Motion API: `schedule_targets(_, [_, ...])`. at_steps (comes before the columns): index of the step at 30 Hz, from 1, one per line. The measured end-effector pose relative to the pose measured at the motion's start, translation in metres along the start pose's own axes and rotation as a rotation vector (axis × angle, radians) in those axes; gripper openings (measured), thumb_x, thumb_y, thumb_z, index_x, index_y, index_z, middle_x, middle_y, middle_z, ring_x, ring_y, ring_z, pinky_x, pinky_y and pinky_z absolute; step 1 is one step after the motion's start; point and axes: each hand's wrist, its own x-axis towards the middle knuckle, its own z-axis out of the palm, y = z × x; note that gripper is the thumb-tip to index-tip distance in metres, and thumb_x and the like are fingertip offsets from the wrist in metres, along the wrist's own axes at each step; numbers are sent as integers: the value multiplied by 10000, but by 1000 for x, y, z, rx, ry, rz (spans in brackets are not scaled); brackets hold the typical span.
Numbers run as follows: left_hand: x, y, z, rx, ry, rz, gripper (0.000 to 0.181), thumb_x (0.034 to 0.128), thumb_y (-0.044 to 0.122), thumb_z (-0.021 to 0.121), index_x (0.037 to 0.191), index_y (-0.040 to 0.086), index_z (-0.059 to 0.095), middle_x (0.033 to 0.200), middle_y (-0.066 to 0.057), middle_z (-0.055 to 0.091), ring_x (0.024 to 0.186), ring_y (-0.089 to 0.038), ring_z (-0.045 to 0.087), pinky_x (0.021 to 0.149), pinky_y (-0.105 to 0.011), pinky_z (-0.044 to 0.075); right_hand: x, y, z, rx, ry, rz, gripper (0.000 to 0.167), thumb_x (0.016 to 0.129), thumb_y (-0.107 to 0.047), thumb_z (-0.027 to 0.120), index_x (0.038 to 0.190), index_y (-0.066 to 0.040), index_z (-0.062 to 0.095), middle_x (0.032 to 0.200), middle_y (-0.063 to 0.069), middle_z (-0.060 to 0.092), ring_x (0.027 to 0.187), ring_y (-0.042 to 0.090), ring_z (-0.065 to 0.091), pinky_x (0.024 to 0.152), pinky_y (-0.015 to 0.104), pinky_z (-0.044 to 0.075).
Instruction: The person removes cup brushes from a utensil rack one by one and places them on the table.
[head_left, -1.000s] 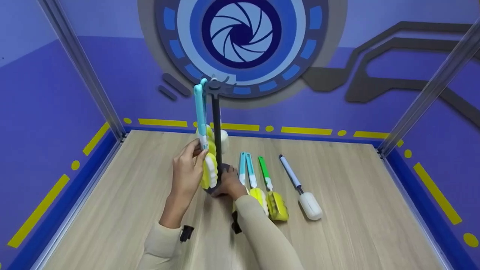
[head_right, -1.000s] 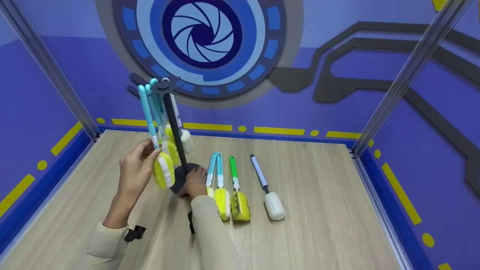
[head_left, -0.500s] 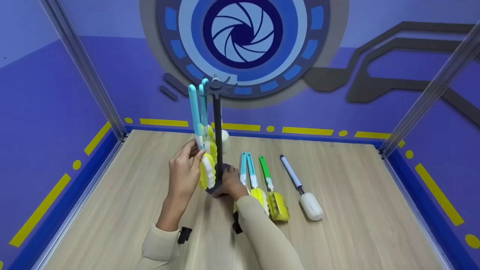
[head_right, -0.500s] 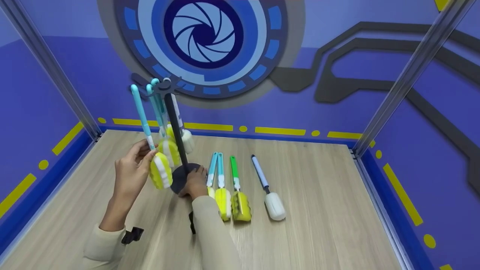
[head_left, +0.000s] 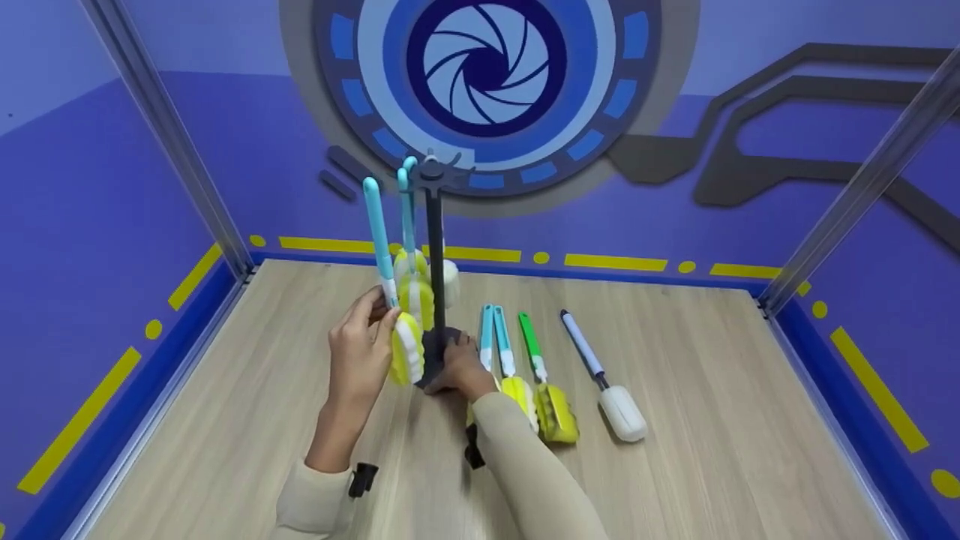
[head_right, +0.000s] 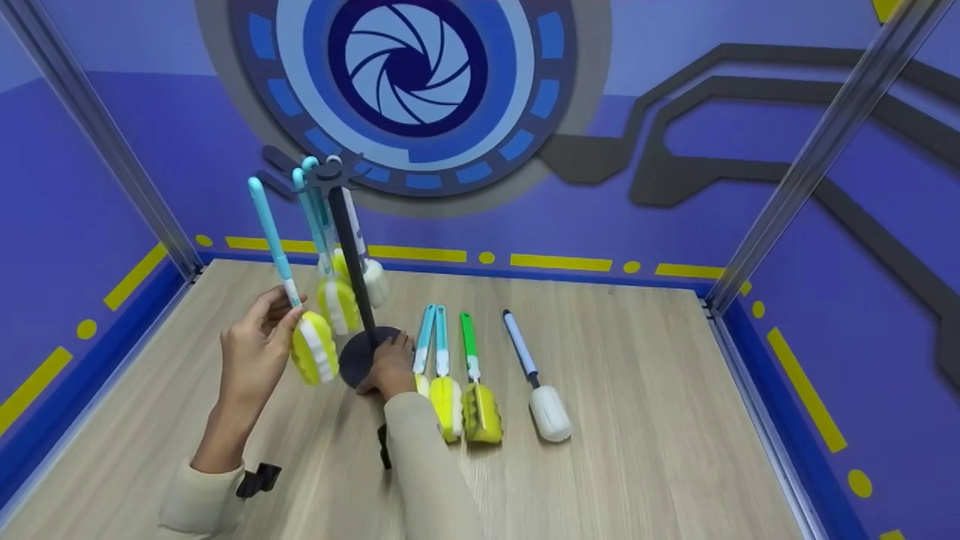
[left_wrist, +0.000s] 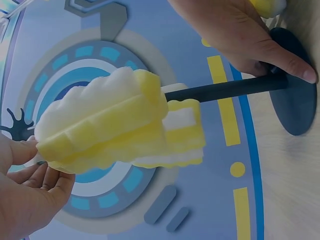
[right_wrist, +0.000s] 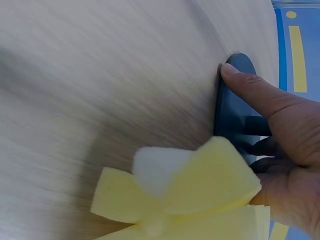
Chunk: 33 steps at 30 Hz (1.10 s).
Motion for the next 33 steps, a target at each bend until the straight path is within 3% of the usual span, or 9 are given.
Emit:
schedule_targets(11, [-13, -7, -6, -1, 14, -41, 300, 964, 0, 661, 1259, -50, 638, 1073, -158, 715, 1010, -271, 709, 871, -407, 585, -2, -1, -1, -52, 5, -11, 1119, 727, -418, 912, 1546, 57, 316, 1588, 257, 265, 1467, 372, 292, 1159, 439, 376])
schedule_targets(20, [-22, -15, -13, 26, 18, -79, 295, 955, -6, 672, 1248, -36, 647, 1065, -137, 715, 1009, -251, 702, 872, -379, 581, -1, -1, -1, -7, 8, 4, 1137, 705, -396, 933, 1550, 45, 312, 1586, 255, 259, 1452, 367, 317, 1149, 447, 388])
schedule_targets(28, [-31, -22, -14, 22, 7, -167, 289, 950, -13, 678, 1237, -25, 654, 1056, -130, 718, 993, -246, 699, 850, -394, 589, 1, -2, 0, -32, 5, 13, 1148, 704, -409, 935, 1557, 37, 308, 1599, 246, 249, 1455, 356, 323, 1155, 451, 382])
schedule_targets(33, [-36, -28, -12, 17, 5, -176, 262, 947, -8, 683, 1209, -17, 663, 1043, -128, 718, 997, -250, 702, 863, -405, 588, 2, -2, 1, -27, 5, 15, 1143, 699, -407, 940, 1554, 31, 320, 1599, 240, 253, 1447, 351, 337, 1157, 456, 379])
